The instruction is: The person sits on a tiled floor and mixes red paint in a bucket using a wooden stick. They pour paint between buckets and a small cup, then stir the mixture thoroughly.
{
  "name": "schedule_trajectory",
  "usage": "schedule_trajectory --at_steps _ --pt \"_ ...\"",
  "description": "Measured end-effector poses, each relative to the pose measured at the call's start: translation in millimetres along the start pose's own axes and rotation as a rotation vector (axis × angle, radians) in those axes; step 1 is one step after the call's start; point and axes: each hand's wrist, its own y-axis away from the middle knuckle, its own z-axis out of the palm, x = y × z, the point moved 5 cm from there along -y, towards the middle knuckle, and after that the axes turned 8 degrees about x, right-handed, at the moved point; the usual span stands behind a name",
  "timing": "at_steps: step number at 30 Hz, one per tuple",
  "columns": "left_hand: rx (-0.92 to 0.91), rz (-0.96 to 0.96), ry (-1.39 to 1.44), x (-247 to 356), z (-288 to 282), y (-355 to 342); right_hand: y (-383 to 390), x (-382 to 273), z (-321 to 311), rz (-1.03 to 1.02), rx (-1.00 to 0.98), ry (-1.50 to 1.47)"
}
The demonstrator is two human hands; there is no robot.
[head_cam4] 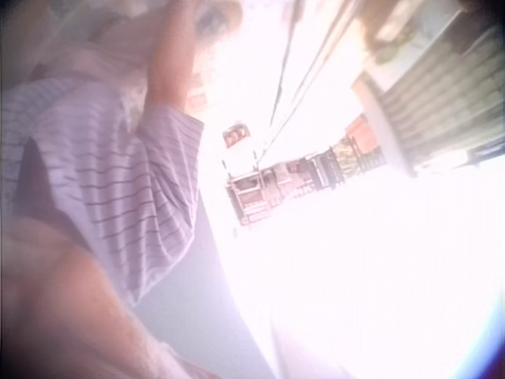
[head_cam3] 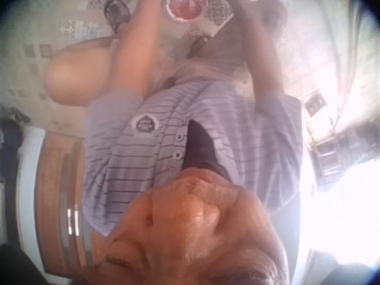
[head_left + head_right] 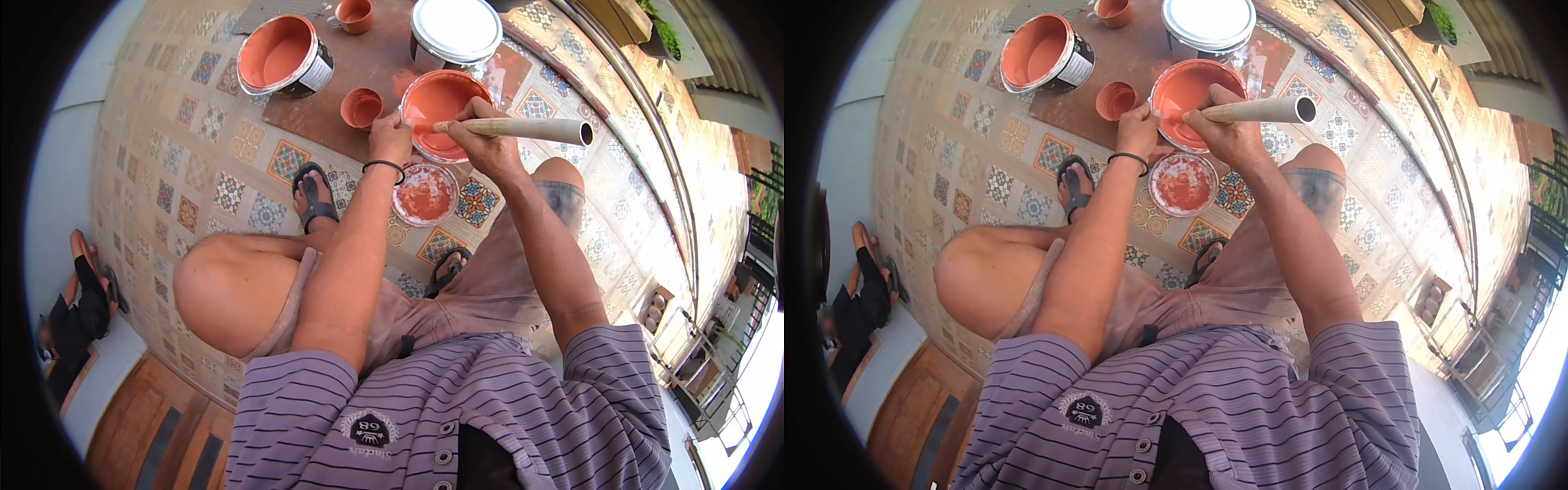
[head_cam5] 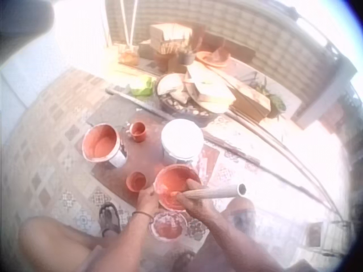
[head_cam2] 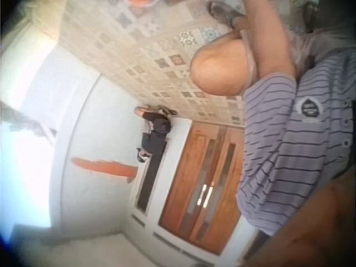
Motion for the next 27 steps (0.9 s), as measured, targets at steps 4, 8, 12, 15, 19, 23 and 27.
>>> schedule_trajectory --at_steps 4,8,12,15,19,23,27 --pt "-0.005 0.032 -0.012 3 0 4 -18 -7 -22 -0.205 0.231 0.087" --pt "-0.004 0.02 -0.018 2 0 2 1 7 -30 0.076 0.121 0.11" --pt "-0.034 0.004 -0.044 2 -1 1 11 -6 -10 -0.059 0.057 0.136" --pt "-0.032 -0.015 -0.032 1 -1 2 2 -13 -20 -0.13 0.219 0.095" --pt "-0.049 0.002 -0.028 1 1 1 7 0 -36 0.038 0.266 0.107" --pt "-0.062 -0.002 -0.018 1 1 0 21 8 -28 0.012 0.209 0.198" --pt "-0.051 0.016 -0.014 0 1 1 23 -5 -24 -0.32 0.318 0.19"
